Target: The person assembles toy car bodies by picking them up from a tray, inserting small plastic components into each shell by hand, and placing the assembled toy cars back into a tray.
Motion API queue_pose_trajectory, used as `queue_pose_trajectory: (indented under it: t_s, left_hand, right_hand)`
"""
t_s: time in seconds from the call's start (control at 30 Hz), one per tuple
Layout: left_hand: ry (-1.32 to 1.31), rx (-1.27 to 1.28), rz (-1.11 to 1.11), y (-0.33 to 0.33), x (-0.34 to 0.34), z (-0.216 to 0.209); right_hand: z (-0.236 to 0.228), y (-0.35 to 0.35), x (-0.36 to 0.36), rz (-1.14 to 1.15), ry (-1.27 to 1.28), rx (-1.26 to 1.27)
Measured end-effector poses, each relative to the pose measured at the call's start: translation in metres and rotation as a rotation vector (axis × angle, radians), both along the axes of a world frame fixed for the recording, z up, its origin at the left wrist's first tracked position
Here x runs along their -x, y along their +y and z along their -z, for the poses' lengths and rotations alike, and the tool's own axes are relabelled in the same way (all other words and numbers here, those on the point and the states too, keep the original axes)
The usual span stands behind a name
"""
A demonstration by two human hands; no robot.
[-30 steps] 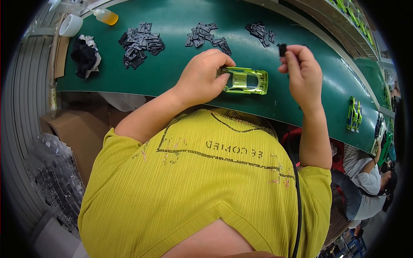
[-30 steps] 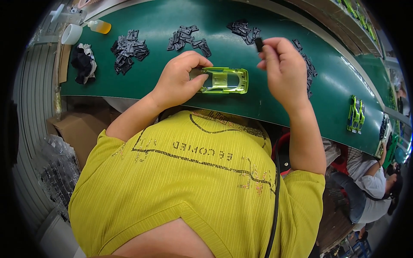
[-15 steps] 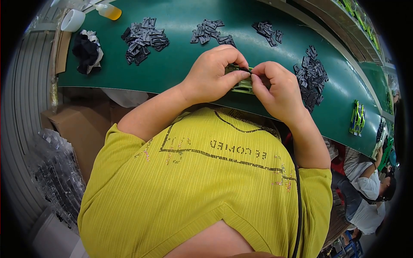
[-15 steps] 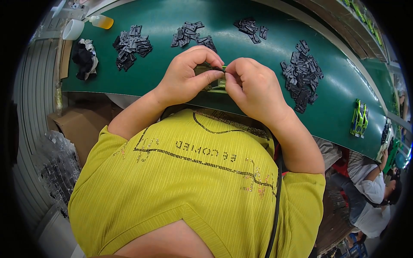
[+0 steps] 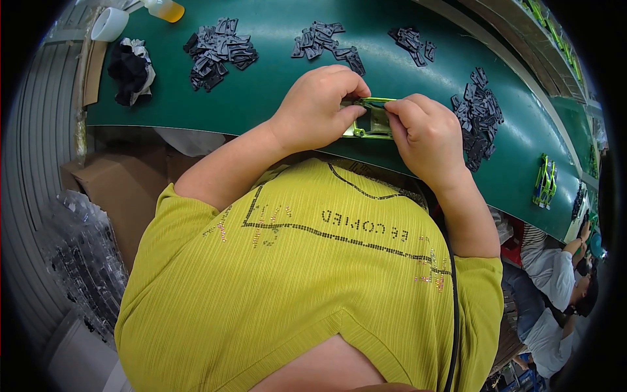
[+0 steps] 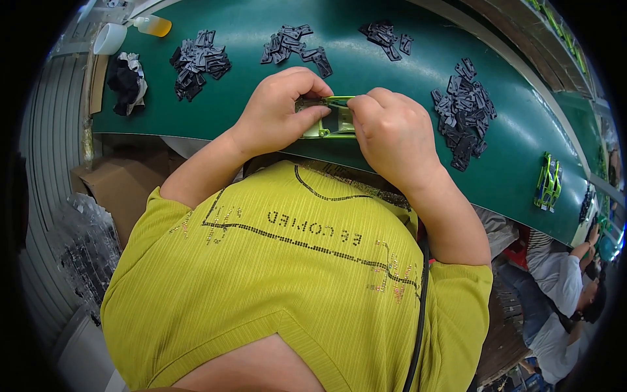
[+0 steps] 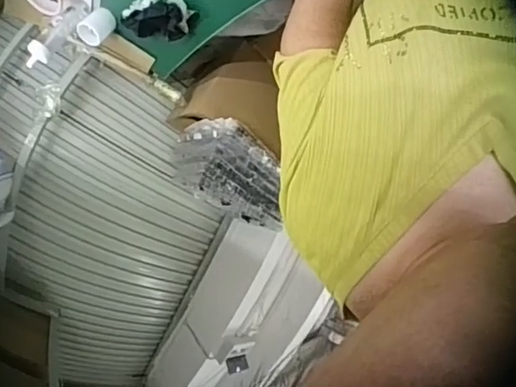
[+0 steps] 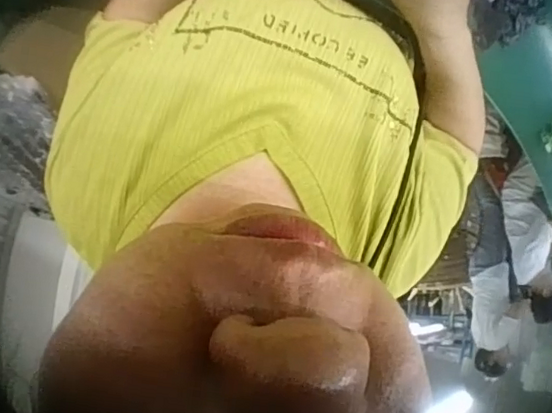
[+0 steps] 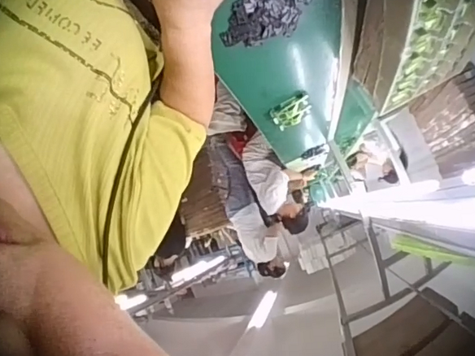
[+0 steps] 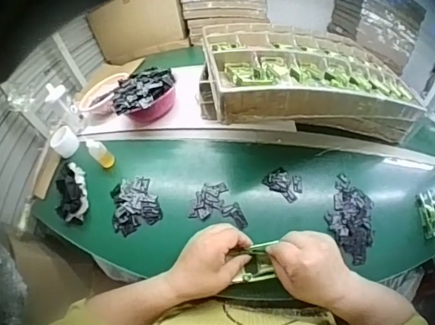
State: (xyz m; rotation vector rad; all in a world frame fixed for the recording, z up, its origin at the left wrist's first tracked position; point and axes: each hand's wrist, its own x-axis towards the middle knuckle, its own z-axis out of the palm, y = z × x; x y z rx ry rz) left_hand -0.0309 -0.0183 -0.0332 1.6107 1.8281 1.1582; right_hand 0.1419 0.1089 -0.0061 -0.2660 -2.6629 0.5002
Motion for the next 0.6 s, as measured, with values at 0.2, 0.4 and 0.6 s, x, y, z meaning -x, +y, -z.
queue_pose_trajectory:
  t_s: [0.2, 0.4, 0.6]
  left_hand:
    - [-0.049, 0.087, -0.005, 0.002, 0.002, -0.003]
    - [-0.137, 0.150, -0.032, 0.004, 0.003, -0.002]
    - [-0.100, 0.084, -0.046, 0.009, 0.000, 0.003]
  right_hand:
    - [0.008, -0.003, 0.004, 0.033, 0.024, 0.016]
    - [0.011, -0.003, 0.006, 0.084, 0.064, 0.056]
    - [0.020, -0.003, 0.009, 0.094, 0.184, 0.080]
